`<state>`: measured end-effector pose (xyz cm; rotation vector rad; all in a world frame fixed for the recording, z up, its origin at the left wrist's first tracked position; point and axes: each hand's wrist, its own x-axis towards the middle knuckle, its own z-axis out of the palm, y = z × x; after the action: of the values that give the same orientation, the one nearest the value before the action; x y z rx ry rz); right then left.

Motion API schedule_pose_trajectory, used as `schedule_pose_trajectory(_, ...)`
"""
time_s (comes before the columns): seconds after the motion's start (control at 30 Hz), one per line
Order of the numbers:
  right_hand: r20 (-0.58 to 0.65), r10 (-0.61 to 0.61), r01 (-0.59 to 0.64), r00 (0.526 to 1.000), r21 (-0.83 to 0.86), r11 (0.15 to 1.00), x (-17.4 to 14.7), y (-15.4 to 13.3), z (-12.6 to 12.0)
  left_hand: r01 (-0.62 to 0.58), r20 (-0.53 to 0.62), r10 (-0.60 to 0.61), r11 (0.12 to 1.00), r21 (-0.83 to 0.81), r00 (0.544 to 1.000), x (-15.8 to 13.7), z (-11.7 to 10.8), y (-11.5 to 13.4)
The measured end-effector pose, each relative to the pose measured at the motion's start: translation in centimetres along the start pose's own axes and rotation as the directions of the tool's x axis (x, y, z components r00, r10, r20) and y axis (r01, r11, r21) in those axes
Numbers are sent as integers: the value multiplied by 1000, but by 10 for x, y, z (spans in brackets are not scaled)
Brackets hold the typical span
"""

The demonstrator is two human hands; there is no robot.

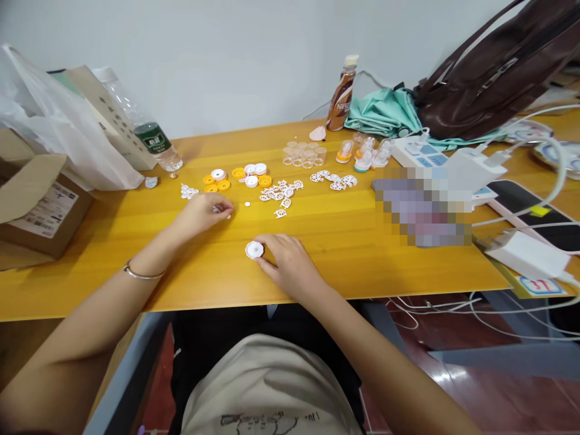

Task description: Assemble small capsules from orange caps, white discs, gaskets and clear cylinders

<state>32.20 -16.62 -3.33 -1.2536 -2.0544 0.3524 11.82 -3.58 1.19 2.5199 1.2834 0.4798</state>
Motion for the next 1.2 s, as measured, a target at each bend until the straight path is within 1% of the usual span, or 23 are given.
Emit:
schedule_pose_trajectory(0.07,0,-3,3,1000,1,1000,0,0,0,-7,-25,7,1000,23,1000,-4,-2,5)
schedule_pose_trajectory(0.1,1,-3,3,1000,1,1000,0,0,0,-7,-32,7,1000,-6,999,-6,-2,9)
schedule_pose_trajectory(0.17,8,-2,2,1000,0,1000,0,0,0,-23,-19,20,990,-136,1000,-12,-3,18)
schedule_pose_trajectory(0.23,7,-4,4,1000,-6,1000,1,0,0,-62,46,80,951,-302,996,-18,-3,28)
schedule_pose_trajectory(0.3,2,-13,13,1000,-8,1000,0,0,0,-95,137,169,898,-430,976,-24,-1,37)
schedule_pose_trajectory(0.33,0,-18,18,1000,-8,1000,0,1,0,-105,175,210,876,-470,962,-26,0,40)
schedule_pose_trajectory(0.4,-1,-22,22,1000,-6,1000,0,1,1,-122,215,263,852,-510,940,-28,3,43)
schedule_pose_trajectory(0.53,-6,-8,8,1000,14,1000,0,1,1,-134,245,293,849,-511,924,-29,8,42)
schedule_pose_trajectory(0.63,-3,8,-8,1000,36,999,1,0,0,-159,262,308,869,-468,914,-29,9,41)
schedule_pose_trajectory(0.8,-2,23,-23,1000,55,998,1,0,0,-188,264,307,899,-395,914,-30,8,46)
schedule_pose_trajectory(0.93,5,29,-29,1000,53,998,1,0,0,-221,229,314,908,-355,921,-30,10,45)
schedule_pose_trajectory(1.1,7,33,-33,999,54,998,1,0,0,-207,240,303,912,-355,922,-31,13,45)
schedule_pose_trajectory(1.2,5,28,-28,1000,54,998,0,0,1,-206,245,309,905,-371,919,-31,10,46)
